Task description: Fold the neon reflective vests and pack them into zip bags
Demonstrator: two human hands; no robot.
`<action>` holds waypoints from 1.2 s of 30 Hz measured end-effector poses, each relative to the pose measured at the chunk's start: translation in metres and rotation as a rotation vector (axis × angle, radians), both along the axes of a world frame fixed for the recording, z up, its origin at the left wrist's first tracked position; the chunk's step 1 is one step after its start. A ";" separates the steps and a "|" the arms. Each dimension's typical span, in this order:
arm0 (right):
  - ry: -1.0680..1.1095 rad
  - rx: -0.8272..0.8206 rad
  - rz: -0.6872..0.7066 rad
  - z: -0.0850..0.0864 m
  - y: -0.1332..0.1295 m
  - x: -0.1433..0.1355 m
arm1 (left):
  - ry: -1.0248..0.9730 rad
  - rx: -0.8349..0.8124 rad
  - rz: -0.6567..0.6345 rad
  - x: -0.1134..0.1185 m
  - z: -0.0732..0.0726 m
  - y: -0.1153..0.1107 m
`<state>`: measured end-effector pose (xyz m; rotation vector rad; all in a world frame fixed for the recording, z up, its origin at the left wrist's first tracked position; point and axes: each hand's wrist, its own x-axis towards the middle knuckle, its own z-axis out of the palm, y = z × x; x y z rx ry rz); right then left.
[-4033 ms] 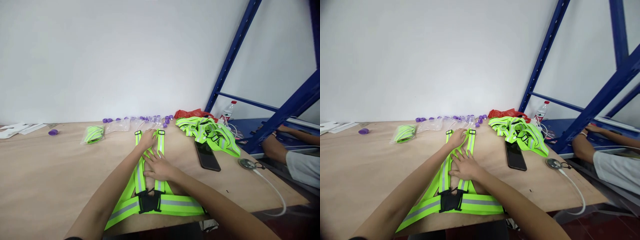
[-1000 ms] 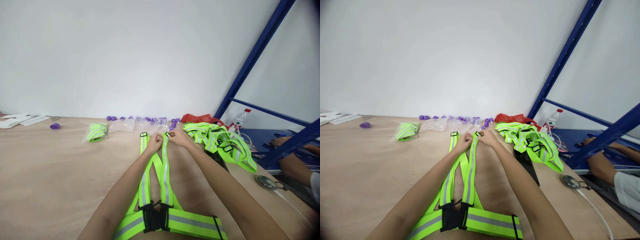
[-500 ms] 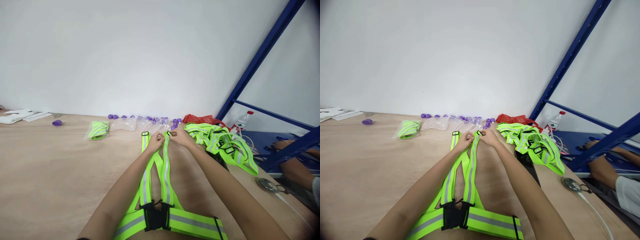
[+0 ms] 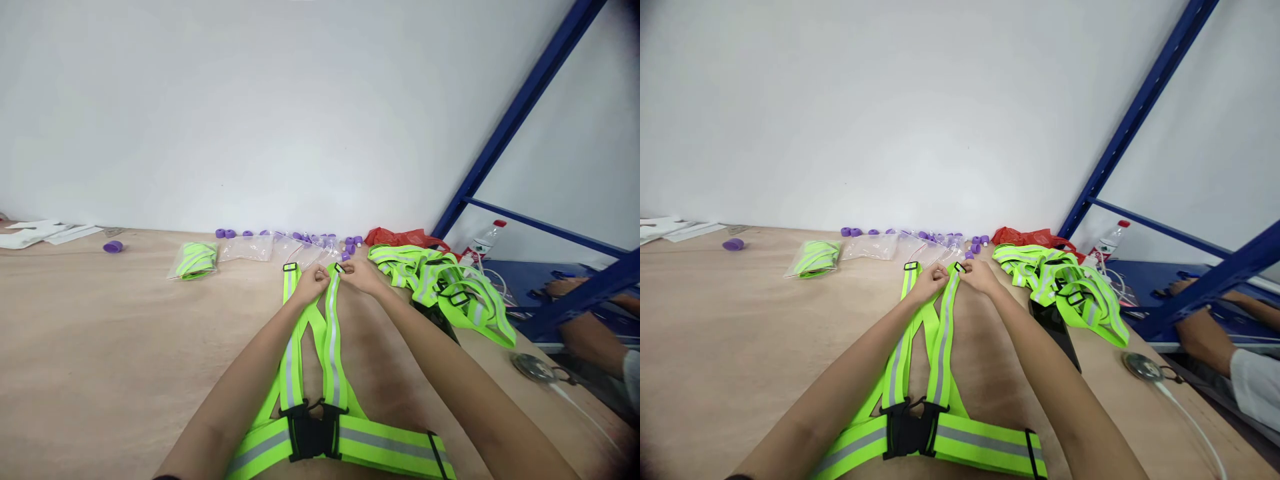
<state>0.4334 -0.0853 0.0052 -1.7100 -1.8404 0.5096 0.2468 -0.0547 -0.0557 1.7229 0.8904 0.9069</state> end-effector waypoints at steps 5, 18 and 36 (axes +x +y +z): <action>-0.010 0.026 0.028 -0.004 -0.001 0.003 | 0.064 0.014 -0.010 0.002 -0.003 0.002; -0.343 -0.002 0.006 0.009 -0.004 -0.009 | 0.223 0.102 -0.004 0.005 -0.004 0.003; -0.610 -0.163 -0.050 0.007 0.022 -0.025 | 0.406 0.270 0.037 0.005 -0.001 -0.005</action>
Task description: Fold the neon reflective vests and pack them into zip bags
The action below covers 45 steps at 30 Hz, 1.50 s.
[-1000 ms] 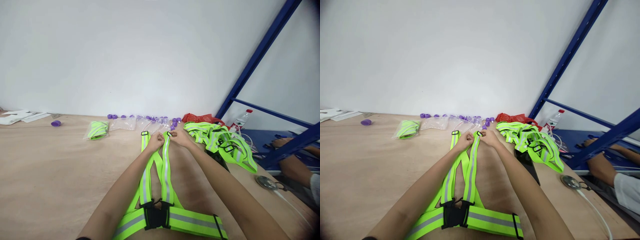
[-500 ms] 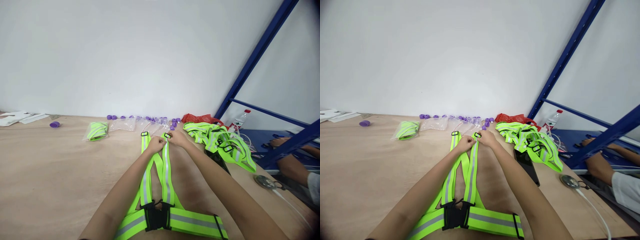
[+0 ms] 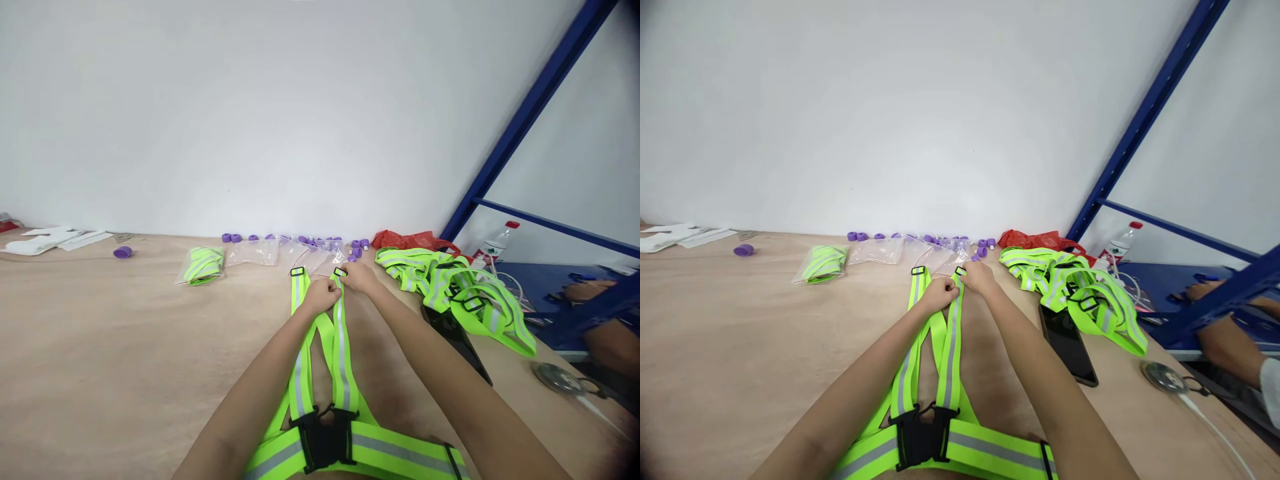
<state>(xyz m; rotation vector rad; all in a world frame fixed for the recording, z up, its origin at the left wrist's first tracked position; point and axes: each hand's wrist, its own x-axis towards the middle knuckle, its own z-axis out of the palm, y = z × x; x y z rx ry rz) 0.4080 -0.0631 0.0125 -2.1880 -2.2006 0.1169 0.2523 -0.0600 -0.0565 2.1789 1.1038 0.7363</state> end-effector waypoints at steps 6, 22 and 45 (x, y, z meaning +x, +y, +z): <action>0.050 -0.021 -0.010 -0.007 0.004 0.001 | 0.115 0.154 0.017 -0.001 0.005 -0.008; 0.278 0.163 0.262 0.005 -0.110 -0.055 | 0.406 0.200 -0.070 0.004 0.003 -0.017; 0.235 -0.256 0.456 -0.015 -0.212 -0.077 | -0.052 0.280 0.120 -0.039 0.031 0.011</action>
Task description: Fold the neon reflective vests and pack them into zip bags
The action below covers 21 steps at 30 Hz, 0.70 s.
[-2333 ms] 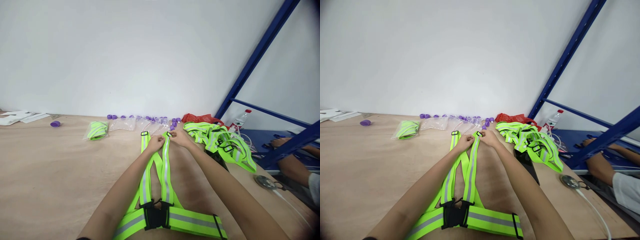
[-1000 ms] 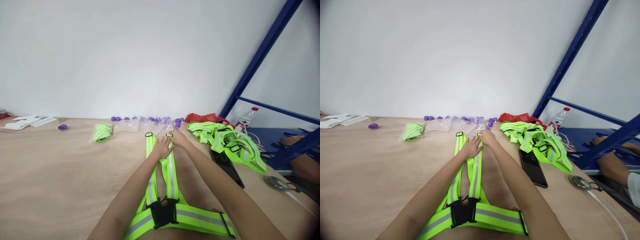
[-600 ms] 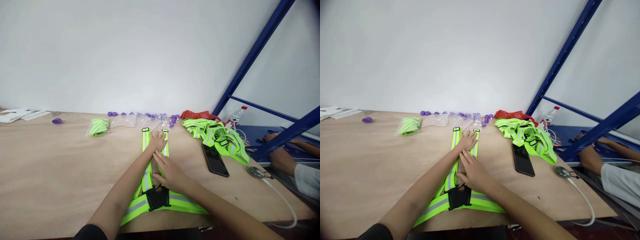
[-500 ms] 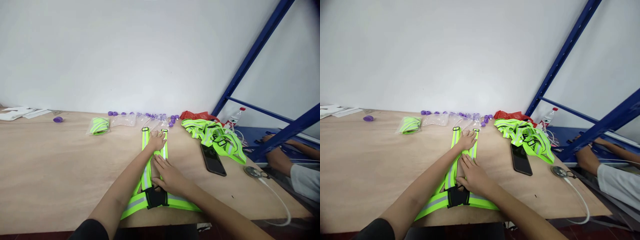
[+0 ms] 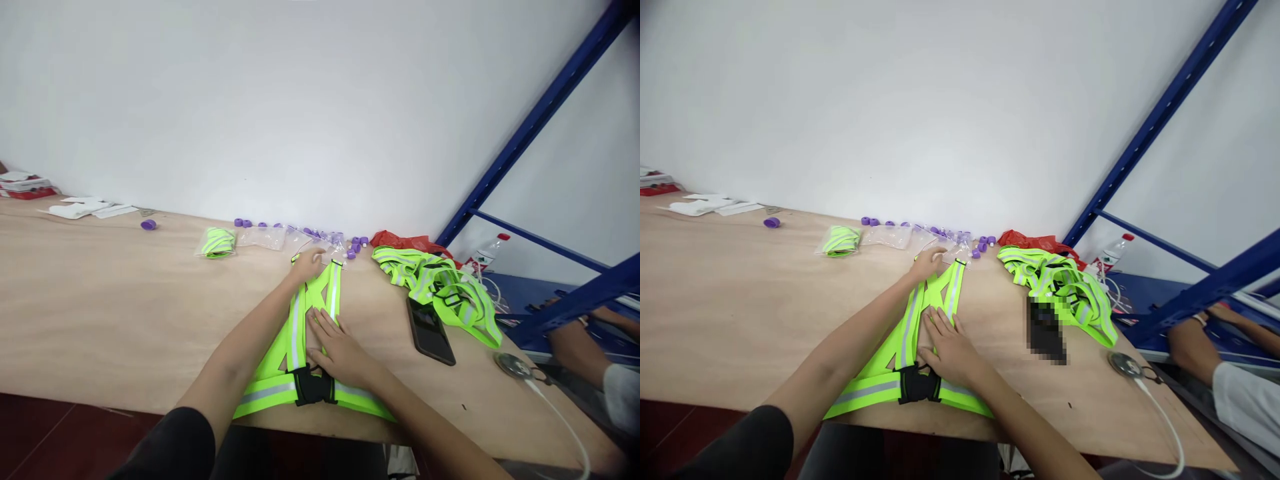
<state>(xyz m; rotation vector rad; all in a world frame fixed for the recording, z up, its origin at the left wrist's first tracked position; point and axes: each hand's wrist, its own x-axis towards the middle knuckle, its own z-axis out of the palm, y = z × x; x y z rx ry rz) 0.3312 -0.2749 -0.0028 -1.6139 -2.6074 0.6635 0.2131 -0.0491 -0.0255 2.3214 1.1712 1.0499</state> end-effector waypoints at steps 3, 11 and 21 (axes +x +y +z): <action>-0.006 0.002 -0.009 0.000 0.000 0.000 | -0.050 0.035 0.092 -0.034 0.002 0.006; 0.023 0.034 -0.027 -0.001 -0.001 -0.001 | 0.012 0.026 0.148 -0.076 -0.020 0.010; 0.152 0.283 -0.113 -0.026 -0.008 0.005 | 0.190 -0.043 0.073 -0.071 -0.023 0.025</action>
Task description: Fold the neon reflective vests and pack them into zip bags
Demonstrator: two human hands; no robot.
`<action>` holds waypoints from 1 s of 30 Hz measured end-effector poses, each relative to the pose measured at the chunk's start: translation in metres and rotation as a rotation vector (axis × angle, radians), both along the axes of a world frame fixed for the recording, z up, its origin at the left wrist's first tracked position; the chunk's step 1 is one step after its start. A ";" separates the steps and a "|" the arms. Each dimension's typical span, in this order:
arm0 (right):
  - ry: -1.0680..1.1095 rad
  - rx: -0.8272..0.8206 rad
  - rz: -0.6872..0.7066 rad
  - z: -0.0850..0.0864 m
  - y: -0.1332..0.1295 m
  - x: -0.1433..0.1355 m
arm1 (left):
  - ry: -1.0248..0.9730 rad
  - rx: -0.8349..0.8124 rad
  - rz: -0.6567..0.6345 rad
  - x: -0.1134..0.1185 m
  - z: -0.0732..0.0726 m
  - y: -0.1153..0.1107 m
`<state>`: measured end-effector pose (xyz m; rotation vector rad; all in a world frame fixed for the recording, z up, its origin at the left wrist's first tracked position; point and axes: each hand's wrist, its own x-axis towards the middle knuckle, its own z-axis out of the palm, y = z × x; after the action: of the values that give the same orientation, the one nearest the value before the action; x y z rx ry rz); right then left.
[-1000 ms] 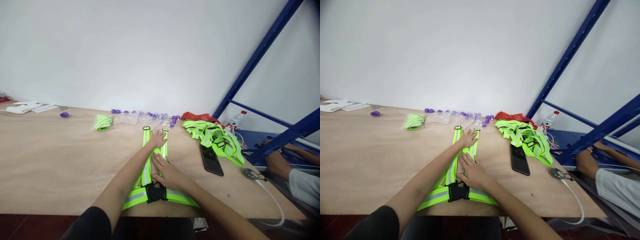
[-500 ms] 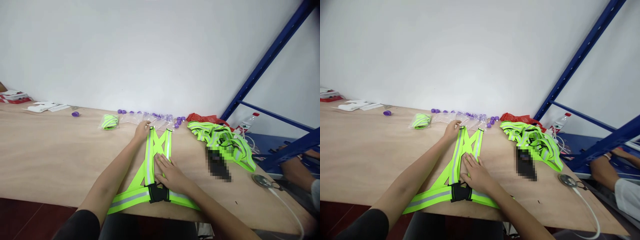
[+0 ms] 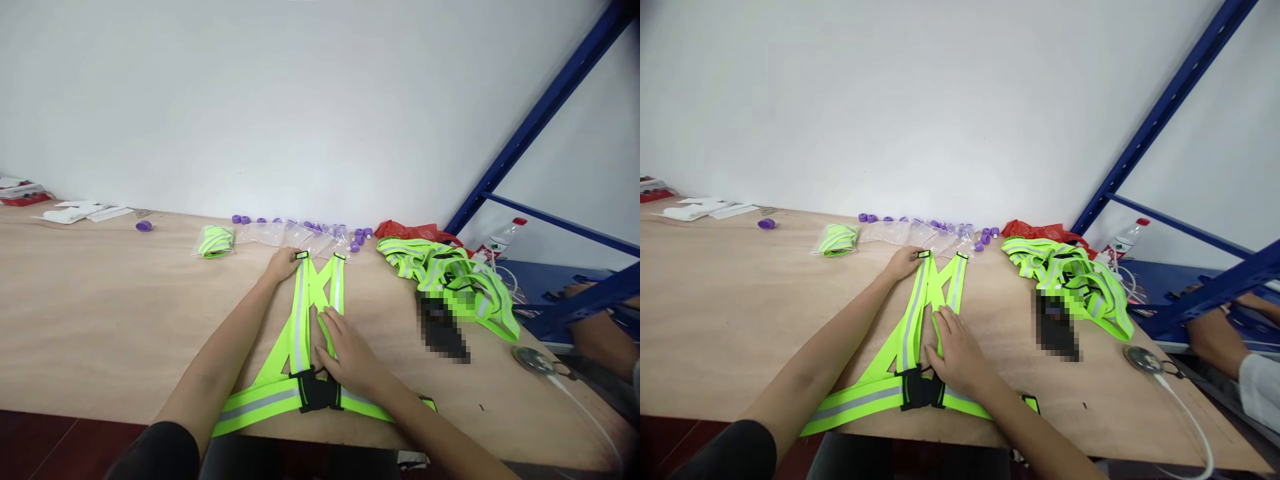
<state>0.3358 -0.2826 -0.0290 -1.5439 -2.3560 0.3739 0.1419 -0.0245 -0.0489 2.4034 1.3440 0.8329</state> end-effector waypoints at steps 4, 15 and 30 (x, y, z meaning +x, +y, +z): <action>-0.052 -0.045 0.026 -0.001 0.004 0.001 | 0.062 -0.014 0.011 0.001 0.001 0.000; -0.147 -0.198 0.015 0.028 0.009 -0.004 | 0.119 -0.029 0.042 0.005 0.004 -0.007; -0.279 0.065 -0.082 0.067 0.174 -0.021 | -0.209 -0.164 0.023 0.002 -0.001 0.007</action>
<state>0.3144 -0.1090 0.0377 -1.7538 -2.4684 0.0648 0.1439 -0.0176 -0.0495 2.1163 1.3065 0.9135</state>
